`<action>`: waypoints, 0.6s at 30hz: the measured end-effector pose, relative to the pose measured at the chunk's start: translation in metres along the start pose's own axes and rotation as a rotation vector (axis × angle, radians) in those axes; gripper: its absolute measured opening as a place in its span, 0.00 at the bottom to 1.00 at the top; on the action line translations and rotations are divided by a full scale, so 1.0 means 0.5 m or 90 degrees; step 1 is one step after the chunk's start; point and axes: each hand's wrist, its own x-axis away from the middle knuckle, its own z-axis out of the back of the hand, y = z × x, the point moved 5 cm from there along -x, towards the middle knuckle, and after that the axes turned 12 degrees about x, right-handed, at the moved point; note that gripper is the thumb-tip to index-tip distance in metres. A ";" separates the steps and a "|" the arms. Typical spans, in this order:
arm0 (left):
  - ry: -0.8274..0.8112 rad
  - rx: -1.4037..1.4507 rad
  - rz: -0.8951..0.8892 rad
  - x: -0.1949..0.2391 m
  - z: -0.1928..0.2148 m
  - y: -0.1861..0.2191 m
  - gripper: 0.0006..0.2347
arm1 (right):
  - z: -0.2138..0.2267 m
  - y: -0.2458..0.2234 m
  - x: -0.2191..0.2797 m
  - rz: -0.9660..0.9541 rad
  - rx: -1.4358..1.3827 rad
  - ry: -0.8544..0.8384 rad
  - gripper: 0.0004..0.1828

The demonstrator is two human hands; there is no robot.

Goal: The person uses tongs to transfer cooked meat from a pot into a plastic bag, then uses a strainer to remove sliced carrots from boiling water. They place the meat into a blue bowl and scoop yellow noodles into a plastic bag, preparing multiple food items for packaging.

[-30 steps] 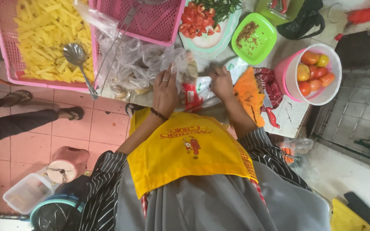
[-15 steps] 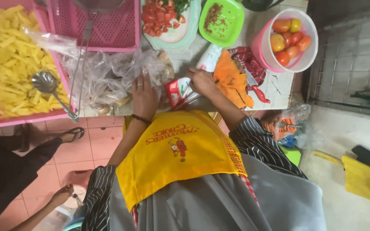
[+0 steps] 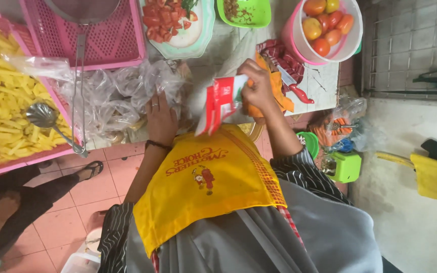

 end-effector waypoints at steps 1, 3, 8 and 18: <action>-0.007 0.001 0.000 0.007 -0.008 -0.009 0.25 | 0.038 -0.035 -0.022 0.018 0.012 -0.026 0.12; -0.014 0.012 0.005 0.008 -0.014 -0.017 0.25 | 0.088 0.000 0.004 0.029 0.029 -0.075 0.16; -0.041 0.022 0.012 0.004 0.001 -0.002 0.26 | 0.155 -0.076 -0.007 0.056 0.358 -0.291 0.10; -0.031 0.039 0.040 0.007 -0.007 -0.011 0.28 | -0.138 0.286 0.260 -0.024 0.723 -0.473 0.10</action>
